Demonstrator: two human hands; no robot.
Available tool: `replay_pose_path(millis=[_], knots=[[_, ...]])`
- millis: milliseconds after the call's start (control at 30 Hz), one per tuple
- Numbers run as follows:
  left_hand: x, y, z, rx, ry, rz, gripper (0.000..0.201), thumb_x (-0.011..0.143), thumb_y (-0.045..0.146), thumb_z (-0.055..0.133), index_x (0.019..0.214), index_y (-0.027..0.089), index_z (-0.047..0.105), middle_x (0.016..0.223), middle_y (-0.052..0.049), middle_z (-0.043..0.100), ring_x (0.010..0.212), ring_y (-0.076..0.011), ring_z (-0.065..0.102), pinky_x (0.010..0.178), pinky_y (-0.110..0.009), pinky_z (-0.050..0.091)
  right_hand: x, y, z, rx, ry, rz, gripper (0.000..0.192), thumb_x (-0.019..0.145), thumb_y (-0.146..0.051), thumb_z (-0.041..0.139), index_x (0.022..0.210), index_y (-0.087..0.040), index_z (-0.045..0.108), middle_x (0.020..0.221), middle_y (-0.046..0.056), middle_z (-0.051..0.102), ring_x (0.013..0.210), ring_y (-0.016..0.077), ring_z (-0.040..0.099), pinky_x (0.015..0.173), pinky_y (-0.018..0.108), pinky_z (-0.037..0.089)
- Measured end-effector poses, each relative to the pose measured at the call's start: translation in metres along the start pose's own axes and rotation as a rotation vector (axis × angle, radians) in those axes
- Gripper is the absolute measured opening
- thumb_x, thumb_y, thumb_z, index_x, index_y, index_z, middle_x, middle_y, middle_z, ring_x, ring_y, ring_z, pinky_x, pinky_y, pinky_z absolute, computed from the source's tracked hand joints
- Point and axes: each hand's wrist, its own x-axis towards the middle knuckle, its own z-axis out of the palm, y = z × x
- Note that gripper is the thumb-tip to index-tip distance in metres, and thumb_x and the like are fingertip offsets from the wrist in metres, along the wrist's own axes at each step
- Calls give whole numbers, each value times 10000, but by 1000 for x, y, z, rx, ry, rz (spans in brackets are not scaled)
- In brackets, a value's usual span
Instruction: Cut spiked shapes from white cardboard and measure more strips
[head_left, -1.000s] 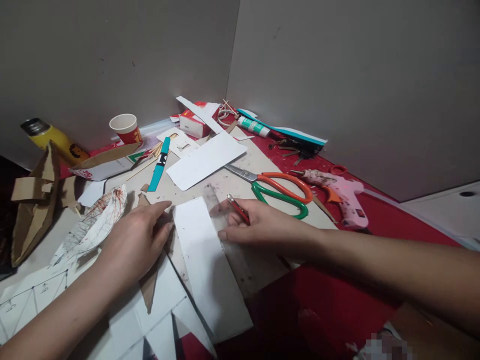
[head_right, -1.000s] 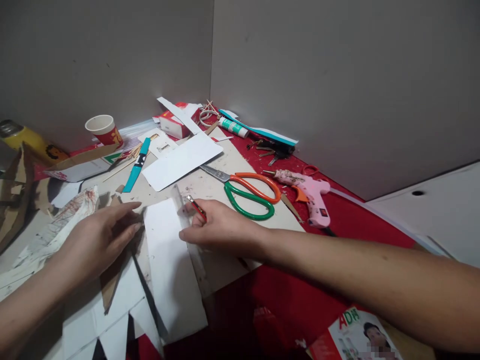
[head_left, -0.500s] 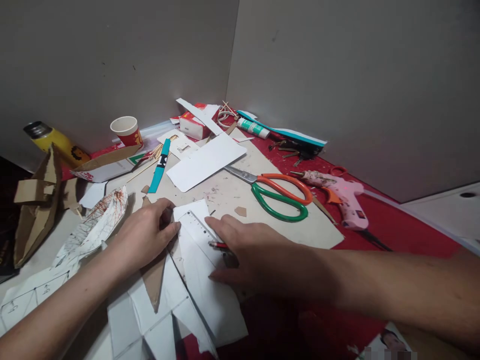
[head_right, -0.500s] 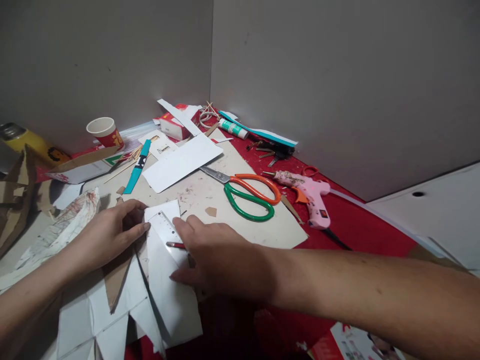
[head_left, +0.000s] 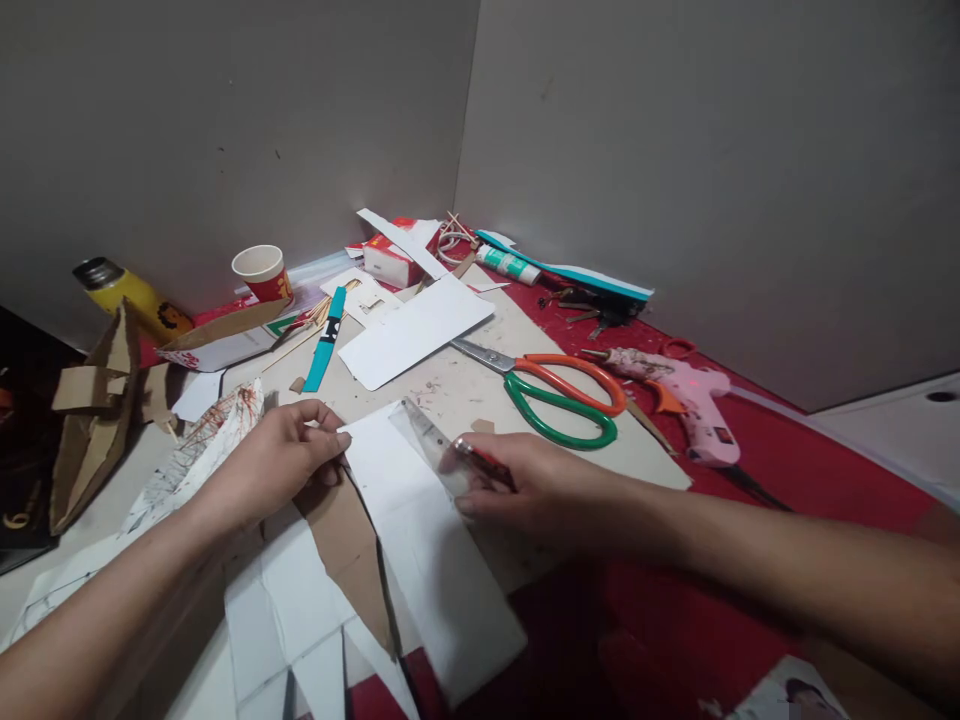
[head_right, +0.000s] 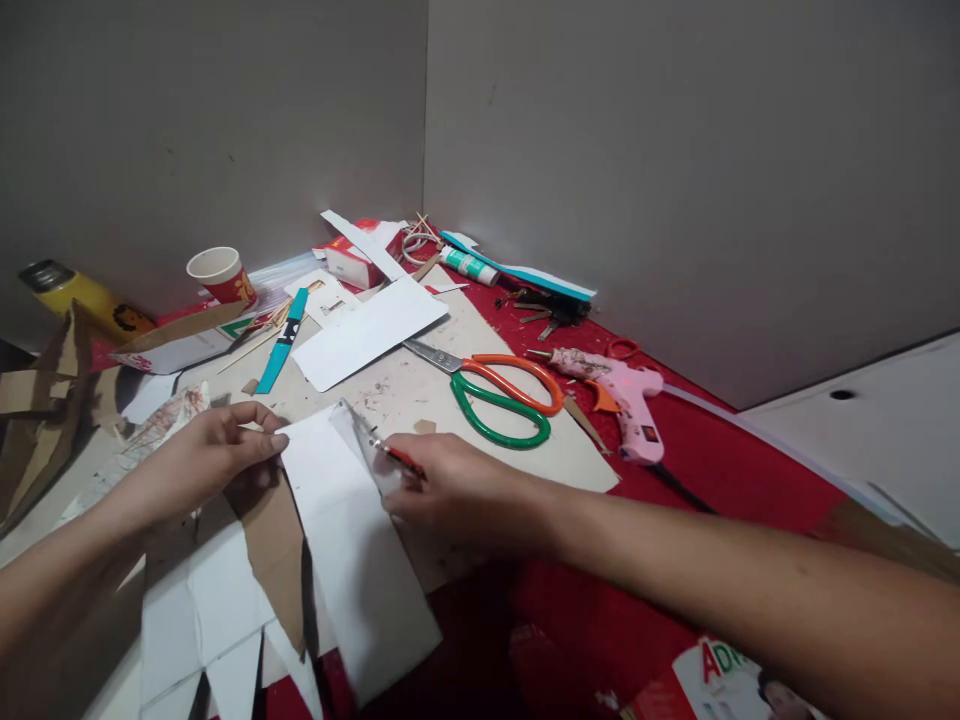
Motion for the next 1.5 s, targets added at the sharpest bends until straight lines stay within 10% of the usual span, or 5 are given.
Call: replay_pose_path(millis=[233,367,667,1233,1500], knots=[[-4,6,1,-141,120,-47,242,799,382,655,776,183,520,728,-32,715,526,-114,589,495,-223,401,-5,5,-27,158,121,-4,228,895,-383,505,810,-182,569,710,-6,563,644,147,518,593,257,413],[-13,1,6,257,155,22,338,877,455,532,1070,182,577,834,-69,745,645,-202,655,604,-334,489,-10,5,-36,137,138,41,314,924,-443,460,792,-186,583,688,-3,543,588,140,492,549,262,408],[-45,-14,72,1208,185,808,596,860,369,568,1394,115,490,1459,-188,468,1311,-383,464,994,-542,459,-4,25,-45,24,268,-5,256,916,-366,478,964,-163,627,897,61,667,835,207,615,754,322,486],[-50,-28,66,1386,93,894,710,866,567,508,1381,78,499,1432,-166,471,1254,-351,536,937,-491,526,-16,32,-27,314,-42,84,261,899,-368,515,915,-155,666,809,23,664,591,120,521,545,232,388],[-57,-32,61,1408,66,886,629,907,565,452,1440,231,432,1436,-137,494,1261,-336,535,958,-533,482,-27,17,-9,377,-98,-6,235,900,-332,529,943,-153,675,913,38,686,845,179,602,767,278,461]])
